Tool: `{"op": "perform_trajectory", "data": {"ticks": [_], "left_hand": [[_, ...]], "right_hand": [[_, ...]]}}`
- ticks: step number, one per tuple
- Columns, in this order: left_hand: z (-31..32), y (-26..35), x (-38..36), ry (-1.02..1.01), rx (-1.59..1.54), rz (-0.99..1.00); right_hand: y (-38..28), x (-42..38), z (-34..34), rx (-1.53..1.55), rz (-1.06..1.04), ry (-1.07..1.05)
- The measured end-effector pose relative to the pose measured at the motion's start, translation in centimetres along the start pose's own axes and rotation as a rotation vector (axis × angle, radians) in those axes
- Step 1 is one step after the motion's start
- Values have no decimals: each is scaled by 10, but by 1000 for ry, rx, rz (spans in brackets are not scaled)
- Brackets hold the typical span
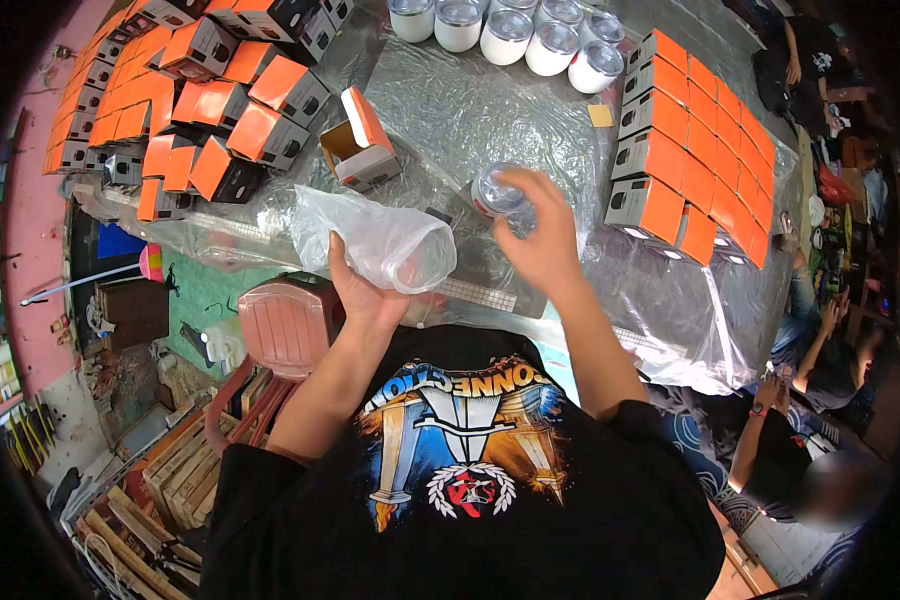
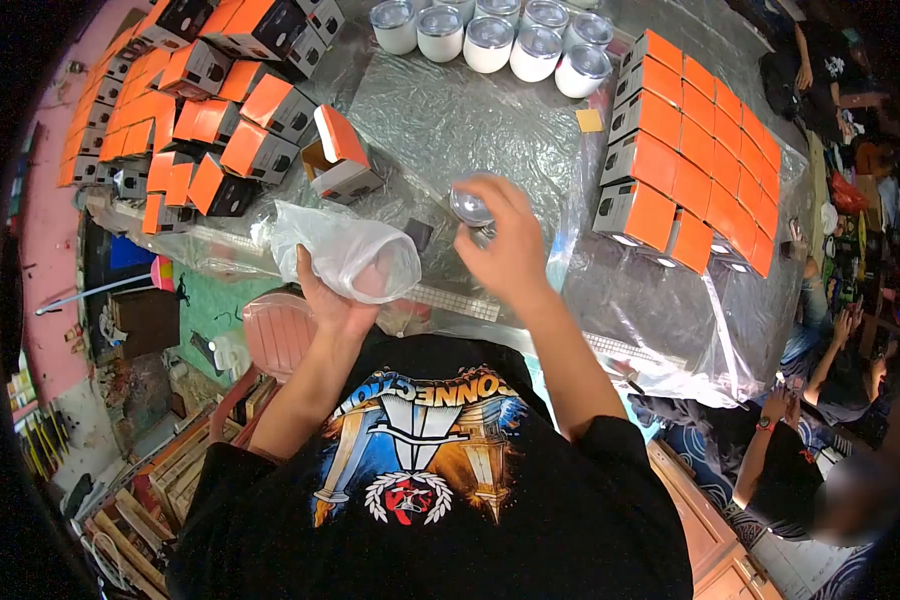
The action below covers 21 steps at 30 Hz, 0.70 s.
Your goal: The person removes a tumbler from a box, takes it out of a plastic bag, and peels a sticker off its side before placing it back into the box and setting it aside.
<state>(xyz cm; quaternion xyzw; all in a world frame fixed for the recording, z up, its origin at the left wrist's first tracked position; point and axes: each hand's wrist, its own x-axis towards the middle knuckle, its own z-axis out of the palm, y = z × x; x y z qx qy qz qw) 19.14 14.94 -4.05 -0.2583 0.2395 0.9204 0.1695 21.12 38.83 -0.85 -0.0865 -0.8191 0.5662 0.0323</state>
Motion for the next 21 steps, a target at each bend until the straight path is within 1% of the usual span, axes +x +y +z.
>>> {"op": "perform_trajectory", "data": {"ticks": [2, 3, 5, 6, 8, 9, 11, 12, 14, 15, 17, 18, 20, 21], "left_hand": [[4, 3, 0, 29, -9, 23], [6, 4, 1, 23, -5, 25], [7, 8, 1, 103, -40, 10], [8, 10, 1, 102, -39, 16], [10, 12, 0, 132, -41, 42], [9, 12, -1, 134, -43, 47], [8, 13, 1, 121, -27, 74], [9, 13, 2, 122, -33, 80], [9, 12, 2, 98, 14, 114], [8, 12, 2, 105, 9, 117], [7, 11, 3, 54, 56, 145], [7, 9, 3, 53, 57, 141], [8, 3, 2, -18, 161, 156], [9, 1, 1, -22, 165, 153]], "right_hand": [[7, 19, -5, -757, -392, 63], [17, 25, -6, -754, -395, 71], [42, 29, -5, -911, -362, -59], [47, 31, -6, -907, -367, -57], [55, 32, -9, -692, -224, -122], [52, 30, -10, -692, -228, -125], [41, 19, -15, -620, -90, -121], [37, 13, -19, -622, -97, -126], [28, -5, -29, -423, -92, 2], [23, -14, -36, -423, -92, -8], [11, -33, -49, 30, 55, -64], [2, -40, -50, 30, 58, -61], [-13, -54, -49, 366, 138, -186], [-14, -57, -44, 368, 137, -180]]}}
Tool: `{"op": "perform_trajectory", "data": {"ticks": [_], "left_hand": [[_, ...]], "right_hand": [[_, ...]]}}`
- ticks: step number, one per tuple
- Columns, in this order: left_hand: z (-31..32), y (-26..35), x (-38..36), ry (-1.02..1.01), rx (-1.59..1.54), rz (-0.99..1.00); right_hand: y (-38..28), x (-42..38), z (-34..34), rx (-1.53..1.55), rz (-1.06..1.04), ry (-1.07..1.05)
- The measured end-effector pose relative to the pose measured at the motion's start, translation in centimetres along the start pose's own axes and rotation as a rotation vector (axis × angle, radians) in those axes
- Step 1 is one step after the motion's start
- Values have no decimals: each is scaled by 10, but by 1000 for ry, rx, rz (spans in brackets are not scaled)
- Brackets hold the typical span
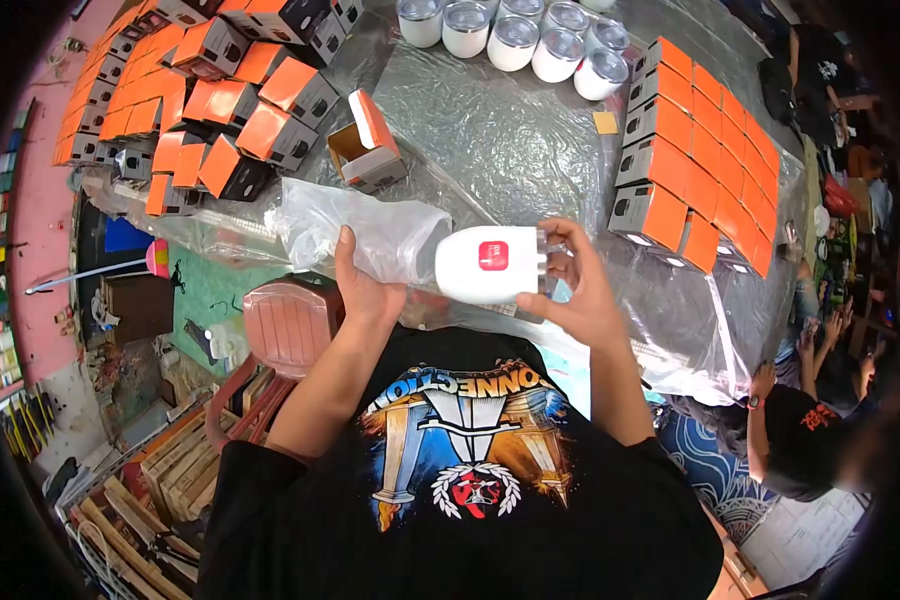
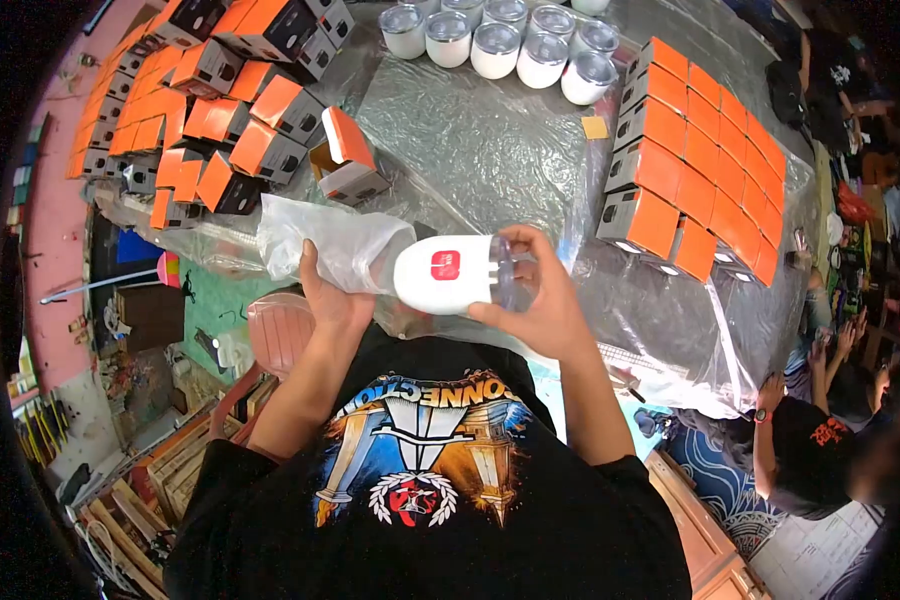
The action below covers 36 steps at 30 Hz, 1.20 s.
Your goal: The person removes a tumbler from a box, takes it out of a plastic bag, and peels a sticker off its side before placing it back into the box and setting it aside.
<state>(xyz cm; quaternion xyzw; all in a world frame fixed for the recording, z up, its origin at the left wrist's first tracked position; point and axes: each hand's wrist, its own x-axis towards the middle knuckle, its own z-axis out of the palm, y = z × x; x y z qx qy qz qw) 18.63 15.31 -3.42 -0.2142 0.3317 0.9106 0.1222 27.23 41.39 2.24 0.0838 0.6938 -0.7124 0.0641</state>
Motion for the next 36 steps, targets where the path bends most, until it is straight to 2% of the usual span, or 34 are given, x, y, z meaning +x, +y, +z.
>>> {"op": "perform_trajectory", "data": {"ticks": [6, 8, 12, 14, 24, 27, 30, 32, 36], "left_hand": [[12, -4, -12, -152, 102, 10], [14, -6, -13, -247, 153, 79], [16, -14, -20, -259, 202, 143], [4, -20, -23, -230, 180, -18], [25, -36, -42, -183, 174, 86], [22, -38, -42, -242, 133, 84], [21, -40, -44, -313, 212, 64], [21, -41, -54, -251, 282, -29], [14, -47, -60, -252, 291, -90]], "right_hand": [[23, -7, 24, 76, -94, 62], [23, -10, 33, 122, -108, 69], [35, -13, 50, 238, -148, 115], [39, -14, 57, 245, -174, 138], [53, -19, 81, 311, -207, 188], [53, -21, 85, 338, -235, 206], [54, -22, 85, 322, -236, 208], [49, -22, 85, 332, -243, 213], [48, -23, 87, 360, -251, 262]]}}
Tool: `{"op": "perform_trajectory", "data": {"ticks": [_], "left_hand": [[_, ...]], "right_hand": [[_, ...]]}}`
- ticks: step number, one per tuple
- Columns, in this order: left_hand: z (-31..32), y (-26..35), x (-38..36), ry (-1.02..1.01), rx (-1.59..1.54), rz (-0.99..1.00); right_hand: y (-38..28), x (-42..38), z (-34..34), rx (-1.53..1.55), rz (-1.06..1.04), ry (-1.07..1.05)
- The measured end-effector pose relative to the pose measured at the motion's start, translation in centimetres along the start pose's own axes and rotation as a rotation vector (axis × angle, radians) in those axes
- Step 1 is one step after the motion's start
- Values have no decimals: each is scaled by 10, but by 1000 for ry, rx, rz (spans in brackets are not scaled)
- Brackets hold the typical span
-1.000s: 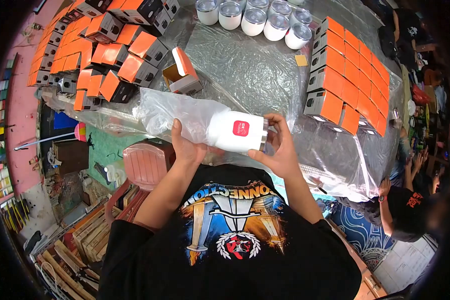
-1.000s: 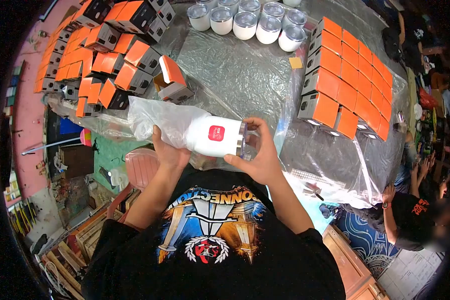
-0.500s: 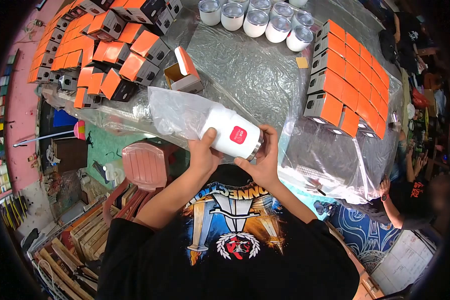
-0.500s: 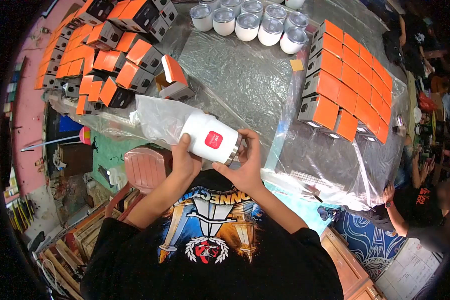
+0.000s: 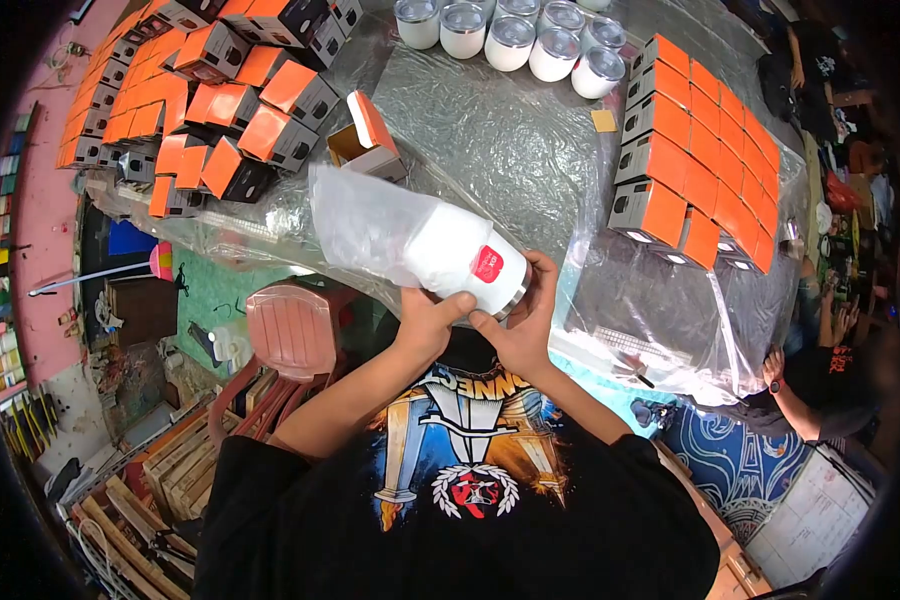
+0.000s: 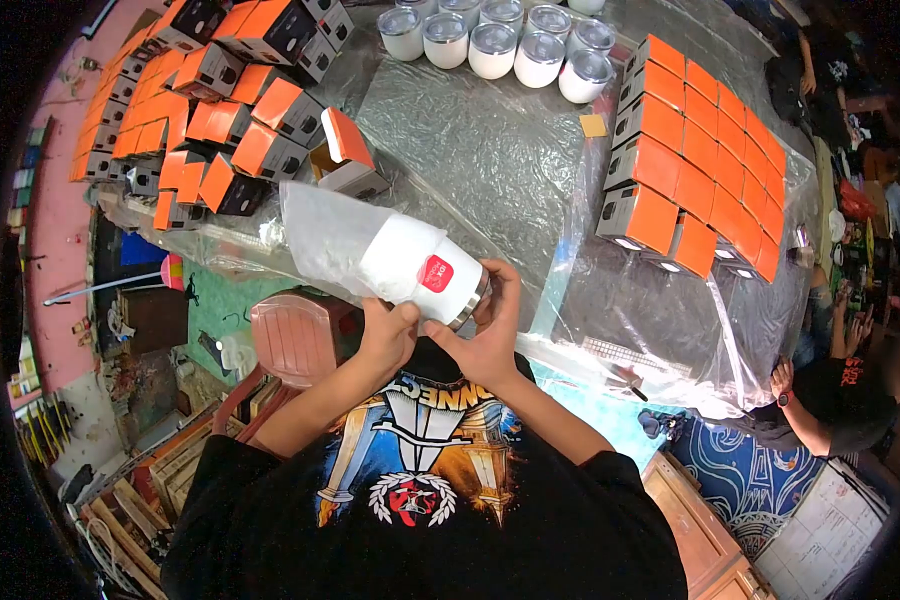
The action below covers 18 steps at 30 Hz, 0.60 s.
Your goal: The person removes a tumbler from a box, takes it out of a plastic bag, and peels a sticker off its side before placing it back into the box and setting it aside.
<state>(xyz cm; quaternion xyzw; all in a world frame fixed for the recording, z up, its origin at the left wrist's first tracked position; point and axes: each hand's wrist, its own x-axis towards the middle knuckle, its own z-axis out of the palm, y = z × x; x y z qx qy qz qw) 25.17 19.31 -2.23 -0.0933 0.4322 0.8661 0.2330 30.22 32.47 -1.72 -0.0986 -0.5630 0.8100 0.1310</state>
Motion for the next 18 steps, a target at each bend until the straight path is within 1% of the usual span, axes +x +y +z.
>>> {"op": "perform_trajectory", "data": {"ticks": [2, 3, 4, 5, 6, 8, 9, 10, 12, 15, 18], "left_hand": [[4, -8, 5, 191, 24, 355], [5, -4, 9, 188, 25, 354], [4, 2, 15, 291, 211, 617], [2, 10, 17, 393, 399, 880], [-5, 19, 16, 390, 401, 880], [-20, 37, 8, 117, 1153, 1105], [-8, 46, 9, 130, 1229, 1192], [-7, 50, 9, 135, 1229, 1192], [-9, 57, 11, 11, 1430, 1187], [-4, 60, 14, 53, 1474, 1169], [-2, 58, 15, 63, 1490, 1113]], "right_hand": [[4, 1, 0, -35, -31, 35], [5, 1, -1, -70, -59, 69], [3, 2, -1, -70, -61, 72], [0, 3, -1, -145, -83, 93], [-2, 4, 0, -220, -103, 115], [-6, 5, 3, -203, -79, 125], [-8, 6, 4, -190, -58, 129], [-9, 7, 5, -191, -57, 125], [-9, 9, 9, -206, -80, 148], [-5, 11, 5, -276, -141, 151], [-7, 11, 6, -232, -96, 168]]}}
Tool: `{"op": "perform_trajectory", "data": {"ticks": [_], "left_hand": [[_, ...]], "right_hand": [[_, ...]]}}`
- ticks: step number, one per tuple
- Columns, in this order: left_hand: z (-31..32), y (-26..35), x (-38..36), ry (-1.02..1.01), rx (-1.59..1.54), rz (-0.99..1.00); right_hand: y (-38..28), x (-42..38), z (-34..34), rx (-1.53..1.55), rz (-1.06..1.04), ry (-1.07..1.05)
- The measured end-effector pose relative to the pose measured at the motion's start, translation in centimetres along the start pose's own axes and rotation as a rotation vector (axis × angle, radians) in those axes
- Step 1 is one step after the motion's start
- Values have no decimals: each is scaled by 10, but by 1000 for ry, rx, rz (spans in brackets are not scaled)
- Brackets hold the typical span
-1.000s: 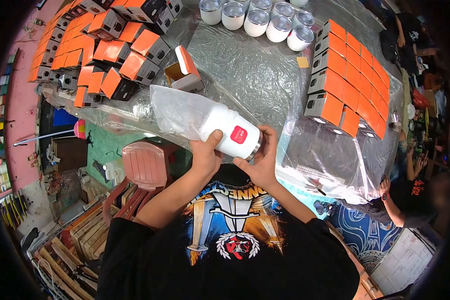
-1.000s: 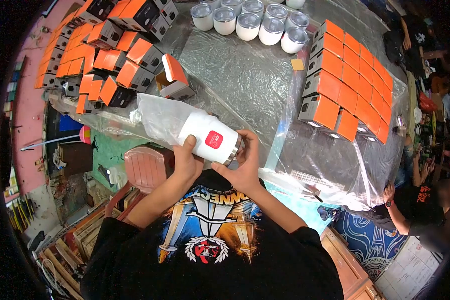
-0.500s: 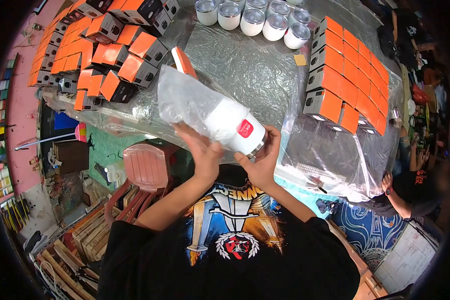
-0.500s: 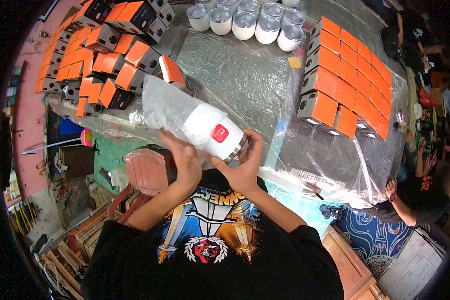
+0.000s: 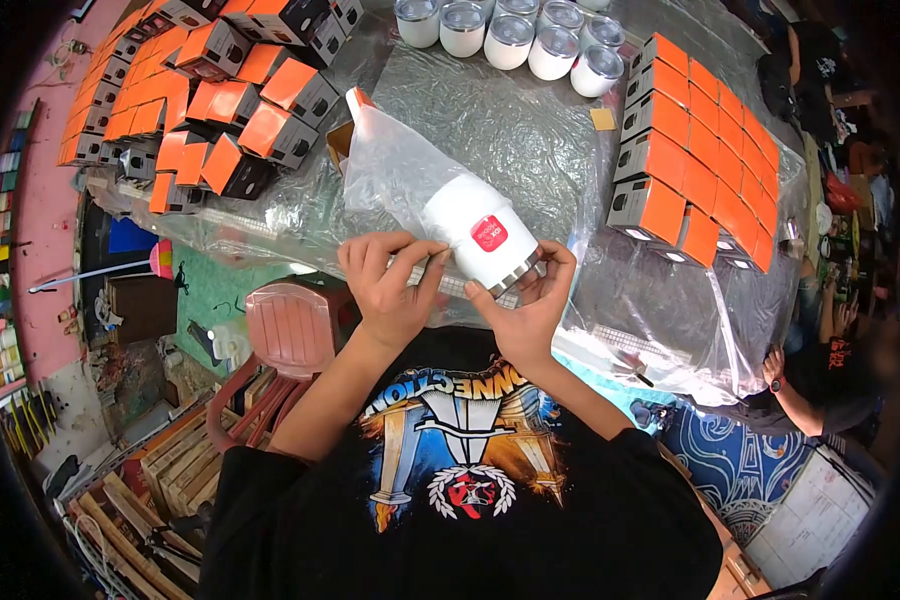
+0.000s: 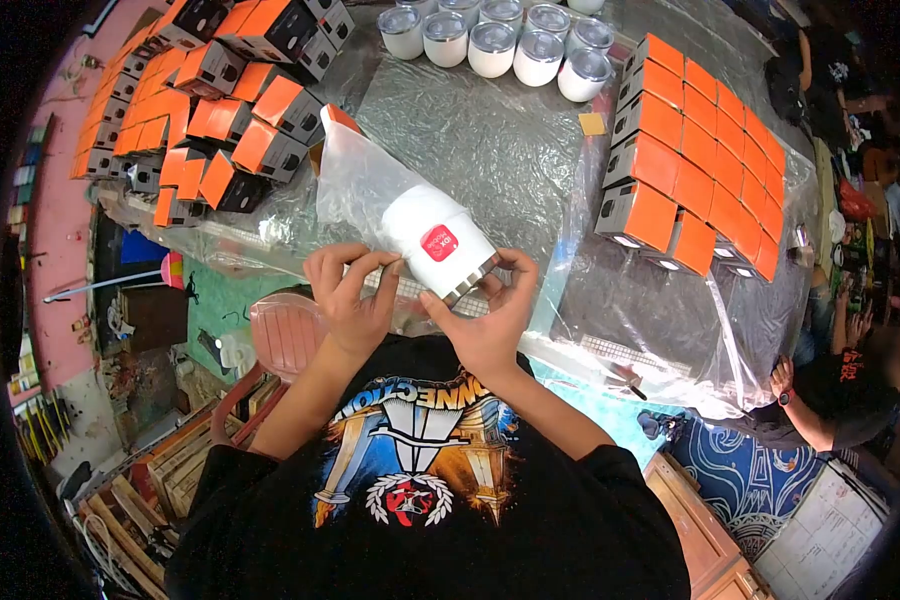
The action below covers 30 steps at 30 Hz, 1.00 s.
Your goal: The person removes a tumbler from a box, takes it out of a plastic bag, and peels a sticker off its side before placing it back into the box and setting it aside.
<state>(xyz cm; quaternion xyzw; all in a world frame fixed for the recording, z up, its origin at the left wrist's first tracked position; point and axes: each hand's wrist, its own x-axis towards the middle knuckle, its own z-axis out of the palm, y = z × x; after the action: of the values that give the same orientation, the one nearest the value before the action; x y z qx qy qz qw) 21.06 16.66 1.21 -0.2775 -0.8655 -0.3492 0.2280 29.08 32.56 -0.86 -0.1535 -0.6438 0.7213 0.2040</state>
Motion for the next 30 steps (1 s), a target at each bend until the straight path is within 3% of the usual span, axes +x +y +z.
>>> {"op": "perform_trajectory", "data": {"ticks": [3, 10, 13, 18, 30], "left_hand": [[4, 4, -3, -68, -129, -107], [-5, 15, 4, -186, -233, -98], [-11, 14, 11, -178, -113, 88], [-15, 26, 21, -34, -13, 17], [-10, 21, 24, -6, 56, -25]], "right_hand": [[5, -1, 0, -14, -16, -2], [10, -5, -2, -100, -72, 21], [14, -6, -3, -15, -58, 25], [19, -10, -1, -161, -109, 53], [14, -5, -3, -316, -282, 95]]}}
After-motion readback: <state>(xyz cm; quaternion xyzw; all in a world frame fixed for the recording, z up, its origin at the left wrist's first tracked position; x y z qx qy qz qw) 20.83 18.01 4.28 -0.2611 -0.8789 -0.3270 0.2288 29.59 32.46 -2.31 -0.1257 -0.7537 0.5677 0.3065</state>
